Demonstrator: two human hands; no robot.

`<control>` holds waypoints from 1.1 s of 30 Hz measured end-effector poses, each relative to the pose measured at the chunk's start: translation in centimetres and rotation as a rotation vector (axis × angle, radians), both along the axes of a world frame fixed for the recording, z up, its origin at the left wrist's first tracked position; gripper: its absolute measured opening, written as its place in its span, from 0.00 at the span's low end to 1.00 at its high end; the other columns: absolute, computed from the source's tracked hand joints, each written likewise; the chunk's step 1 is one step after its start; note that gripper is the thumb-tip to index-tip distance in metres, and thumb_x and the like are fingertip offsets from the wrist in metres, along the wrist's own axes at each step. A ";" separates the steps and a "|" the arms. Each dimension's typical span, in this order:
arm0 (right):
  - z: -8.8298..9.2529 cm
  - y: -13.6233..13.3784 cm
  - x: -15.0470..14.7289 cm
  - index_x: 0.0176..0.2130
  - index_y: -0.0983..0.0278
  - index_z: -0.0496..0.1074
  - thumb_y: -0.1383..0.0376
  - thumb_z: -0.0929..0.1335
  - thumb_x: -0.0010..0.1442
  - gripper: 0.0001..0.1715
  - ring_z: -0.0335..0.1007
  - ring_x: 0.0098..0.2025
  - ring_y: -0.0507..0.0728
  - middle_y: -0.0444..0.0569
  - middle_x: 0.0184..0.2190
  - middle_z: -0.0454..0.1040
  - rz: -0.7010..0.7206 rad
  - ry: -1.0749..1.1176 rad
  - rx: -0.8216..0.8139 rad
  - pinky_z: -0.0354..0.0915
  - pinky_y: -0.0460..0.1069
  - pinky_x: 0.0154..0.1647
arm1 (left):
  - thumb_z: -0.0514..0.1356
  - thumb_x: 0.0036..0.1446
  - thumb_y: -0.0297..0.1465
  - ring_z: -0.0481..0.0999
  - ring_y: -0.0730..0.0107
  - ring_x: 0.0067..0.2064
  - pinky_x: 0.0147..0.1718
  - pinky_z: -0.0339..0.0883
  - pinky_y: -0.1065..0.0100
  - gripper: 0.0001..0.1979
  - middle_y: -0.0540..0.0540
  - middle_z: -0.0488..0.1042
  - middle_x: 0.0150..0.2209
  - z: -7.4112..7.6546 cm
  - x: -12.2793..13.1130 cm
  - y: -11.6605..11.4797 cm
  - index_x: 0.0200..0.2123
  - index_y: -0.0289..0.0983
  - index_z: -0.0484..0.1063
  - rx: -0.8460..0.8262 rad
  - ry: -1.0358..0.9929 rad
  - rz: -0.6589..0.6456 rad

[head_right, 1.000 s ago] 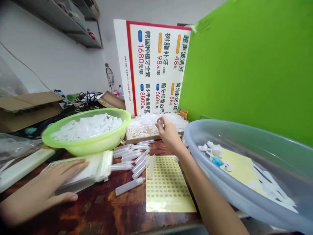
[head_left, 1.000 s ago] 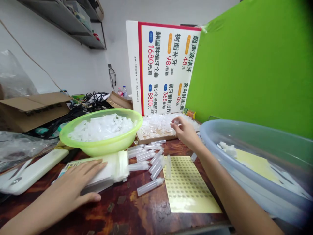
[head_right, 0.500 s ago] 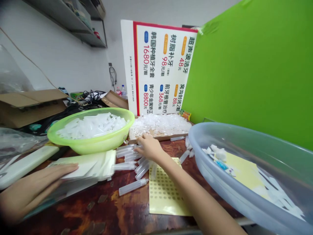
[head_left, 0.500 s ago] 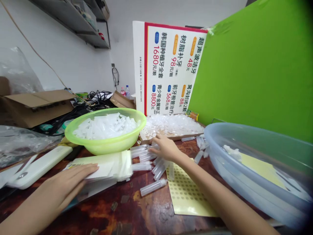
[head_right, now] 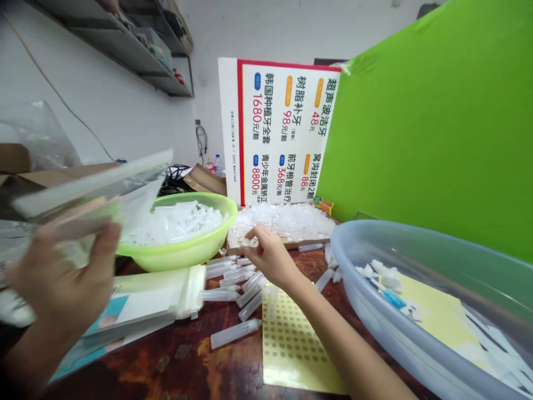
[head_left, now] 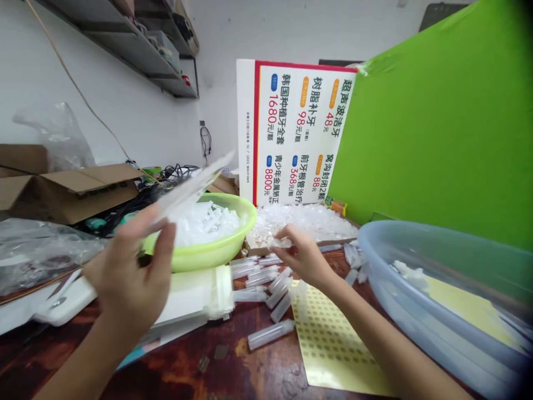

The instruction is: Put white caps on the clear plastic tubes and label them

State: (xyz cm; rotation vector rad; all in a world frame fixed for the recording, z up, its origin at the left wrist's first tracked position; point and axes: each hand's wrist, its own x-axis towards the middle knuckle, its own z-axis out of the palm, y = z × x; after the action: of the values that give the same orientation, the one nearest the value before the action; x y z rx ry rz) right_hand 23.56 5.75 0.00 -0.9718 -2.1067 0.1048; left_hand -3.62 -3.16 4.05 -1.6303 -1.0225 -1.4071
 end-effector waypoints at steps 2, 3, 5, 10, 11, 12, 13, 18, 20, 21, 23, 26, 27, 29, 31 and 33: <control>0.6 -1.1 0.1 0.33 0.61 0.60 0.62 0.66 0.58 0.08 0.66 0.28 0.52 0.45 0.30 0.68 0.054 0.239 -0.017 0.63 0.47 0.28 | 0.58 0.58 0.20 0.77 0.68 0.47 0.46 0.69 0.69 0.27 0.45 0.75 0.51 1.2 2.4 1.6 0.59 0.42 0.61 0.073 0.126 0.003; 0.9 -1.6 0.0 0.32 0.60 0.58 0.61 0.66 0.58 0.11 0.66 0.25 0.51 0.44 0.29 0.67 0.087 0.358 -0.062 0.62 0.47 0.24 | 0.57 0.58 0.20 0.76 0.67 0.49 0.47 0.69 0.69 0.26 0.44 0.75 0.51 1.4 3.3 2.4 0.59 0.41 0.61 0.069 0.166 -0.030; 1.2 -2.5 -0.2 0.32 0.59 0.54 0.58 0.66 0.58 0.14 0.64 0.18 0.49 0.41 0.27 0.67 0.158 0.560 -0.212 0.59 0.45 0.17 | 0.55 0.59 0.19 0.75 0.65 0.51 0.49 0.69 0.66 0.25 0.43 0.75 0.51 0.9 4.3 3.5 0.59 0.40 0.62 0.054 0.184 -0.069; 1.7 -4.0 -1.2 0.36 0.58 0.53 0.55 0.67 0.58 0.17 0.68 0.17 0.50 0.36 0.19 0.68 0.335 0.870 -0.562 0.62 0.44 0.17 | 0.51 0.58 0.19 0.72 0.57 0.55 0.52 0.68 0.56 0.25 0.41 0.75 0.52 -2.3 3.7 4.4 0.57 0.41 0.67 -0.004 0.326 0.013; 1.8 -4.2 -1.3 0.36 0.58 0.53 0.54 0.67 0.57 0.18 0.69 0.18 0.50 0.36 0.19 0.68 0.357 0.911 -0.603 0.62 0.44 0.17 | 0.50 0.58 0.18 0.71 0.56 0.56 0.52 0.67 0.55 0.25 0.41 0.74 0.52 -2.7 3.4 4.4 0.56 0.41 0.67 -0.021 0.343 0.032; 1.9 -4.3 -1.4 0.35 0.58 0.53 0.54 0.68 0.56 0.19 0.69 0.18 0.50 0.36 0.20 0.68 0.373 0.950 -0.632 0.62 0.43 0.16 | 0.50 0.57 0.18 0.70 0.55 0.56 0.52 0.67 0.53 0.25 0.40 0.73 0.53 -3.0 3.3 4.5 0.56 0.41 0.68 -0.040 0.353 0.047; 2.1 -4.4 -1.4 0.35 0.57 0.53 0.54 0.68 0.55 0.20 0.68 0.18 0.50 0.36 0.20 0.68 0.385 0.984 -0.655 0.62 0.43 0.16 | 0.49 0.57 0.18 0.70 0.54 0.56 0.52 0.66 0.52 0.26 0.40 0.73 0.53 -3.1 3.2 4.5 0.56 0.41 0.68 -0.049 0.359 0.058; 2.3 -4.2 -1.1 0.32 0.57 0.52 0.55 0.69 0.53 0.20 0.65 0.17 0.49 0.36 0.19 0.67 0.417 1.046 -0.744 0.62 0.43 0.14 | 0.49 0.57 0.17 0.70 0.55 0.57 0.53 0.65 0.52 0.25 0.38 0.73 0.53 -3.0 3.1 4.9 0.54 0.39 0.70 -0.031 0.390 0.088; 2.3 -4.1 -1.0 0.32 0.58 0.53 0.55 0.69 0.54 0.19 0.64 0.16 0.49 0.36 0.18 0.67 0.423 1.043 -0.770 0.61 0.43 0.14 | 0.49 0.58 0.18 0.70 0.55 0.57 0.53 0.65 0.52 0.24 0.38 0.73 0.53 -3.0 3.1 4.8 0.54 0.39 0.70 -0.024 0.410 0.089; 2.2 -4.1 -1.1 0.32 0.58 0.54 0.55 0.69 0.53 0.19 0.64 0.16 0.49 0.36 0.18 0.67 0.430 1.049 -0.784 0.60 0.43 0.13 | 0.49 0.59 0.18 0.69 0.56 0.57 0.53 0.66 0.52 0.23 0.37 0.73 0.53 -3.0 3.1 4.8 0.54 0.39 0.70 -0.019 0.428 0.082; 2.2 -4.1 -1.2 0.31 0.58 0.55 0.56 0.69 0.53 0.18 0.64 0.16 0.49 0.37 0.18 0.67 0.448 1.070 -0.812 0.60 0.42 0.13 | 0.50 0.60 0.19 0.69 0.57 0.57 0.53 0.66 0.54 0.22 0.37 0.73 0.53 -3.2 3.2 4.6 0.54 0.39 0.70 -0.005 0.474 0.062; 2.2 -4.4 -1.5 0.31 0.59 0.56 0.58 0.69 0.54 0.16 0.65 0.17 0.49 0.38 0.18 0.68 0.456 1.089 -0.853 0.60 0.42 0.14 | 0.50 0.60 0.18 0.70 0.56 0.57 0.53 0.66 0.55 0.21 0.35 0.73 0.52 -3.4 3.7 4.2 0.53 0.36 0.70 0.017 0.507 0.038; 2.1 -4.5 -1.5 0.31 0.59 0.56 0.58 0.69 0.54 0.16 0.65 0.16 0.49 0.38 0.17 0.68 0.456 1.088 -0.868 0.60 0.41 0.14 | 0.50 0.60 0.18 0.70 0.56 0.57 0.53 0.66 0.55 0.20 0.35 0.73 0.52 -3.4 3.9 4.2 0.53 0.35 0.70 0.022 0.502 0.035; 1.9 -4.6 -1.6 0.31 0.60 0.56 0.59 0.68 0.55 0.15 0.65 0.16 0.48 0.39 0.16 0.69 0.475 1.075 -0.899 0.62 0.41 0.16 | 0.50 0.60 0.18 0.71 0.56 0.56 0.53 0.65 0.55 0.21 0.36 0.74 0.52 -3.4 4.2 4.2 0.54 0.33 0.69 0.021 0.476 0.031; 1.6 -4.7 -1.9 0.32 0.60 0.56 0.59 0.68 0.55 0.15 0.65 0.16 0.48 0.39 0.16 0.69 0.516 1.066 -0.927 0.64 0.41 0.17 | 0.49 0.60 0.18 0.71 0.57 0.55 0.54 0.64 0.55 0.21 0.38 0.75 0.51 -3.4 4.6 4.2 0.55 0.32 0.67 0.009 0.434 0.030; 1.2 -5.0 -2.4 0.32 0.60 0.55 0.60 0.68 0.55 0.16 0.65 0.15 0.48 0.39 0.17 0.70 0.547 1.068 -0.945 0.64 0.42 0.17 | 0.48 0.60 0.18 0.72 0.58 0.54 0.54 0.63 0.55 0.22 0.38 0.76 0.49 -3.4 5.0 4.2 0.56 0.31 0.66 -0.022 0.392 0.035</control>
State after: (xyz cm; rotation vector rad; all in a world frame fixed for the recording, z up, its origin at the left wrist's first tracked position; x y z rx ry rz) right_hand 21.19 0.78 1.24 -0.5323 -1.1668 1.6100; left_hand 1.38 1.08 0.64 -1.8034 -0.8336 -1.0000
